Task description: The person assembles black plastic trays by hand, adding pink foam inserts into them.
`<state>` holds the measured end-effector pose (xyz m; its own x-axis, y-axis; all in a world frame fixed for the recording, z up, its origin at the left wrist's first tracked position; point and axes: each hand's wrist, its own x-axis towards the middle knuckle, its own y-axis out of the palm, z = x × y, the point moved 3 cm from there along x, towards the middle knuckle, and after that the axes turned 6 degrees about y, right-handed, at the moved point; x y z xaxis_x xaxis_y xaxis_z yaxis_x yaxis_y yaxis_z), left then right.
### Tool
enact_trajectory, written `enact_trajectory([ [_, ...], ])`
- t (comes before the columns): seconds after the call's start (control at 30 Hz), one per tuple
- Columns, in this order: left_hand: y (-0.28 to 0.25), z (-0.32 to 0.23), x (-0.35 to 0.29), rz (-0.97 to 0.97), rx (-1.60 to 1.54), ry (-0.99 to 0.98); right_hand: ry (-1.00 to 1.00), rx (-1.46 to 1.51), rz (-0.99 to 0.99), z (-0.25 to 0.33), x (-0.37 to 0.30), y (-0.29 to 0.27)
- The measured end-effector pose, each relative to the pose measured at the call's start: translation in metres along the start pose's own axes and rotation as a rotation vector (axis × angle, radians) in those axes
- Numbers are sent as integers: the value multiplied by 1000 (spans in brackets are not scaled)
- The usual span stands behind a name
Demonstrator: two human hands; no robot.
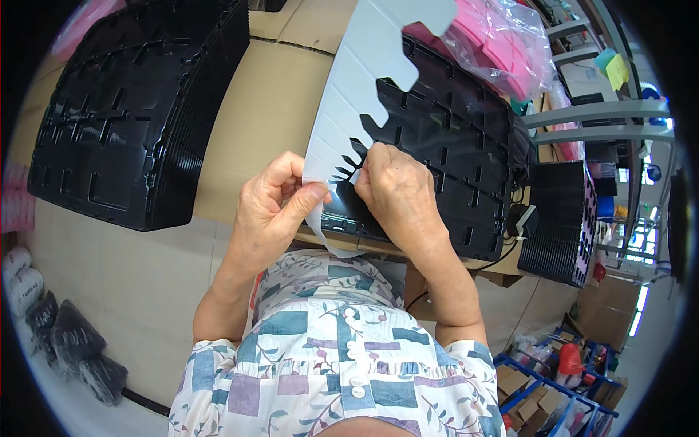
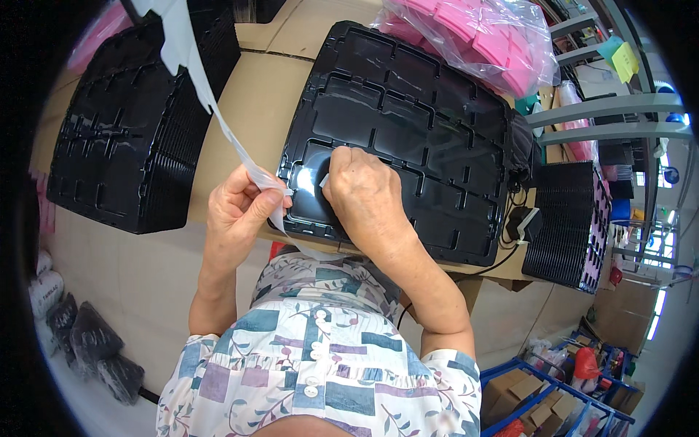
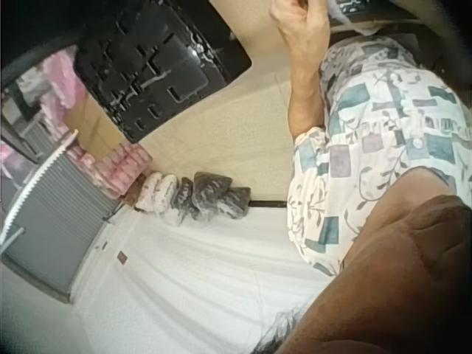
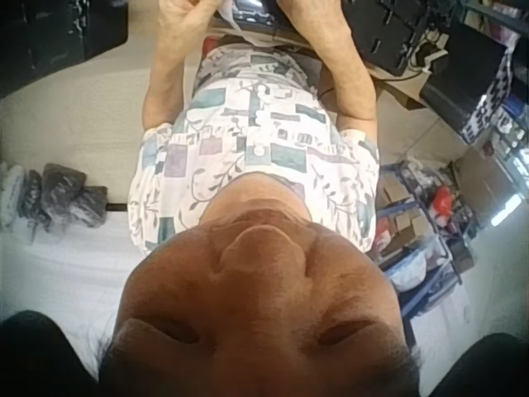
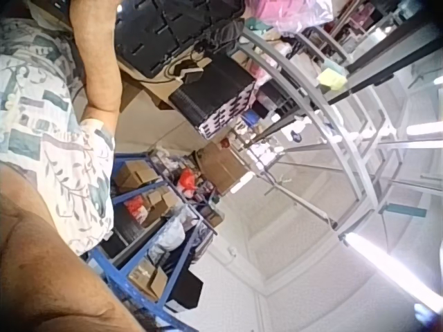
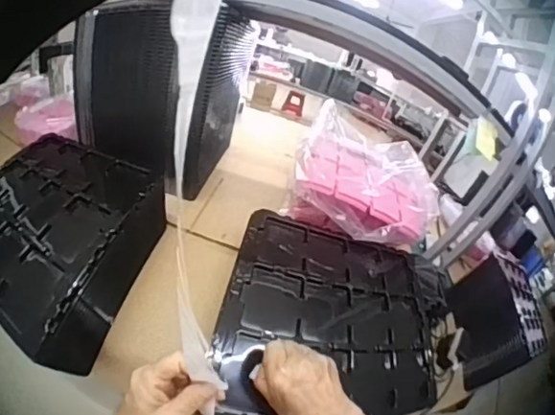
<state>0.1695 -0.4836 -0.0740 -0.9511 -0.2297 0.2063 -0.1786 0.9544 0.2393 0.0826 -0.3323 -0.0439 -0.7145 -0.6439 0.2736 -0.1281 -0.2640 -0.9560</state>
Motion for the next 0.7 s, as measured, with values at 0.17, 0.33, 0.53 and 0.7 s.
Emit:
enact_trajectory([
  [0.17, 0, 3, 2, 17, -33, -13, -203, -146, 61, 13, 3, -9],
  [0.33, 2, 4, 2, 19, -32, 4, -152, 143, 48, -2, 0, -5],
  [0.53, 1, 3, 2, 19, -14, 22, -74, -18, -27, -2, 1, 3],
  [0.7, 0, 4, 3, 26, -70, -18, -256, 427, 148, -5, -1, -11],
])
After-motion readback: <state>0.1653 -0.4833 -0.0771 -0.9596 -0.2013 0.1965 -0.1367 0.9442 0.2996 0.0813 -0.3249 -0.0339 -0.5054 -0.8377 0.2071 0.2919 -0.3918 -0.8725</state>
